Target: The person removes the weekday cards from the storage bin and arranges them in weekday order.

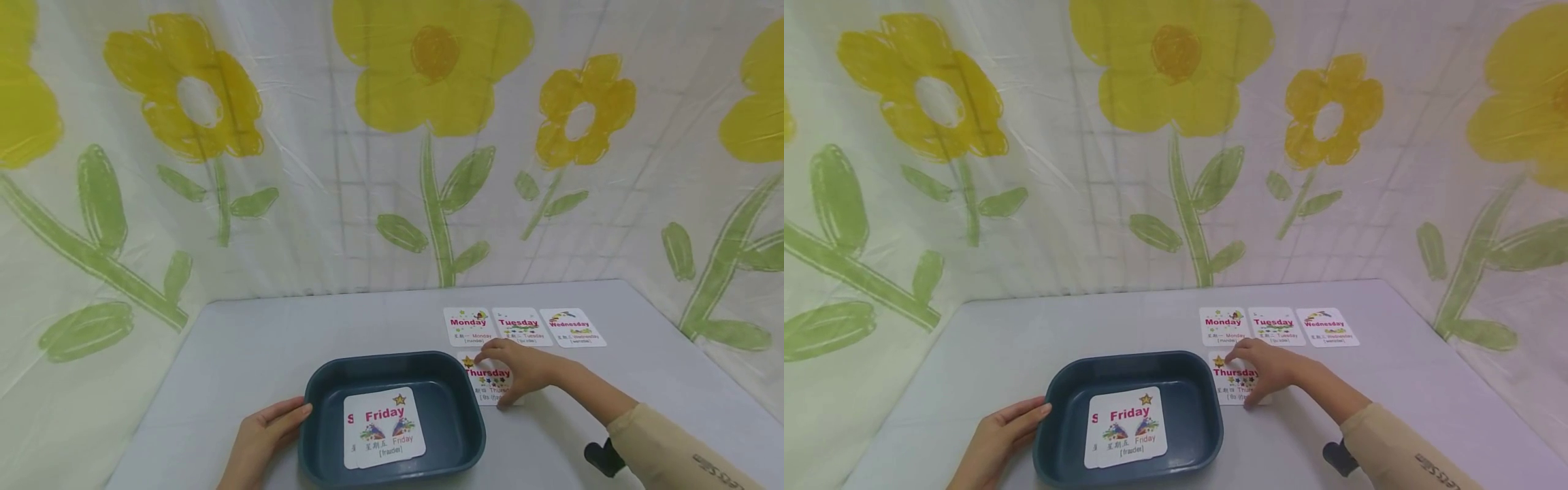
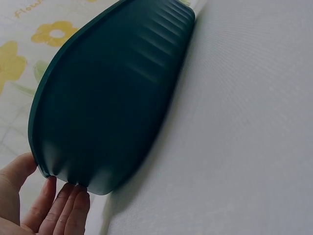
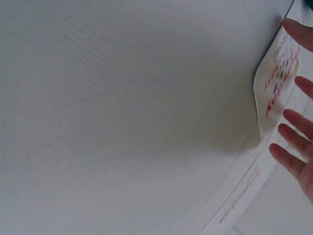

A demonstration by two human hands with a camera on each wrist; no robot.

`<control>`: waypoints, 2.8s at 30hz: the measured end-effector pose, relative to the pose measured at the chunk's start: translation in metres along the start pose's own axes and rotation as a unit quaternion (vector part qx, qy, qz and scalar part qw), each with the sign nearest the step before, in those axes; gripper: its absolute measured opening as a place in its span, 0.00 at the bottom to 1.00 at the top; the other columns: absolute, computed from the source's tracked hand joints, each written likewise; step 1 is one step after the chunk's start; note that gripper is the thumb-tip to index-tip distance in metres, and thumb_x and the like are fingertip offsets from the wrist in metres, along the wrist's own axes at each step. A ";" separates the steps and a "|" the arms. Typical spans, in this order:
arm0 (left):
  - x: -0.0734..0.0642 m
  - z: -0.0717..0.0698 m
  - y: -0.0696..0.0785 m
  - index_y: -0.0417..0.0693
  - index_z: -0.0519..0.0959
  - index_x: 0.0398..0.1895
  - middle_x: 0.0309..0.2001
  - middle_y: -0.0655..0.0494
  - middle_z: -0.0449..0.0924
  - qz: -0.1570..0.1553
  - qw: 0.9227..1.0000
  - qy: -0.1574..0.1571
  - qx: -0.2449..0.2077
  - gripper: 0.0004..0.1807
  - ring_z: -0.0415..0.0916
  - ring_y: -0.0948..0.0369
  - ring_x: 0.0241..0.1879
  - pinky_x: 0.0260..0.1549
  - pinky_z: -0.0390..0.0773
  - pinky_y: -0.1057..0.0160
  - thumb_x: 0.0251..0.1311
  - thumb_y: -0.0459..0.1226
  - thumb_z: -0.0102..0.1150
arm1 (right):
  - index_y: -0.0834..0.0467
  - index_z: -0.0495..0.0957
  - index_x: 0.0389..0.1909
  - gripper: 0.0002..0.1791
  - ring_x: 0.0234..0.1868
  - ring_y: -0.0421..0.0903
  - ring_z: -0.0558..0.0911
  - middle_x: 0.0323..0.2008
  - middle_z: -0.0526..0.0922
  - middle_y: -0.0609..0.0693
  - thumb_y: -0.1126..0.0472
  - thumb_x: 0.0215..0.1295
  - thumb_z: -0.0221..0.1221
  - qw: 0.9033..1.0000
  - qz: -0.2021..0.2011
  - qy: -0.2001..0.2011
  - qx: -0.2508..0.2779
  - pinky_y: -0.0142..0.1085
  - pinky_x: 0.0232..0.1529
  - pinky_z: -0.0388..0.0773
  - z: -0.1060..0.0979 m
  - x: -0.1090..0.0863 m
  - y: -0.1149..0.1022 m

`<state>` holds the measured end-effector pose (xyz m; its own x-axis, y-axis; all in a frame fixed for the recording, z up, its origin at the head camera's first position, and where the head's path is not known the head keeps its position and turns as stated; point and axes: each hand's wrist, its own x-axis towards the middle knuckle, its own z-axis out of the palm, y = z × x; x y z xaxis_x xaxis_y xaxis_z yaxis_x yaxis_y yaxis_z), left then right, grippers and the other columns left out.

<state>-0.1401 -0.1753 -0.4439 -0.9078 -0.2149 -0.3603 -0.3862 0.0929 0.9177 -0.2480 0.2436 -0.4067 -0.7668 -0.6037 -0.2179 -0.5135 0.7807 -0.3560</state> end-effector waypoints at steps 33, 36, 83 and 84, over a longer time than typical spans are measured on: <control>0.000 -0.001 -0.003 0.34 0.74 0.53 0.51 0.41 0.77 0.001 1.000 0.001 0.003 0.40 0.79 0.52 0.46 0.46 0.79 0.53 0.44 0.57 0.66 | 0.53 0.75 0.45 0.27 0.45 0.51 0.74 0.46 0.76 0.51 0.51 0.42 0.71 0.997 0.062 -0.042 -0.010 0.49 0.44 0.78 -0.045 -0.011 -0.054; 0.000 -0.001 -0.003 0.34 0.74 0.53 0.51 0.41 0.77 0.003 1.000 0.000 0.001 0.40 0.79 0.53 0.46 0.46 0.79 0.53 0.44 0.56 0.67 | 0.51 0.74 0.45 0.26 0.43 0.48 0.74 0.44 0.75 0.49 0.51 0.42 0.71 0.998 0.044 -0.038 -0.017 0.46 0.42 0.78 -0.050 -0.010 -0.067; 0.001 0.006 0.000 0.35 0.76 0.50 0.46 0.46 0.81 0.015 0.999 -0.003 -0.029 0.34 0.80 0.56 0.43 0.45 0.80 0.56 0.45 0.51 0.69 | 0.45 0.71 0.57 0.32 0.62 0.51 0.69 0.63 0.67 0.52 0.41 0.50 0.65 0.993 -0.092 -0.028 -0.064 0.49 0.54 0.75 0.043 0.045 -0.155; 0.001 0.006 0.000 0.35 0.77 0.50 0.46 0.45 0.81 0.015 0.999 -0.001 -0.029 0.34 0.80 0.56 0.43 0.45 0.80 0.56 0.45 0.51 0.69 | 0.45 0.71 0.57 0.32 0.62 0.51 0.68 0.63 0.66 0.53 0.41 0.50 0.65 0.993 -0.094 -0.029 -0.066 0.49 0.54 0.74 0.044 0.046 -0.155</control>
<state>-0.1420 -0.1698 -0.4450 -0.9192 -0.2104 -0.3328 -0.3486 0.0420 0.9363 -0.1866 0.0883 -0.4016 -0.6311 -0.7459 -0.2129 -0.6943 0.6656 -0.2738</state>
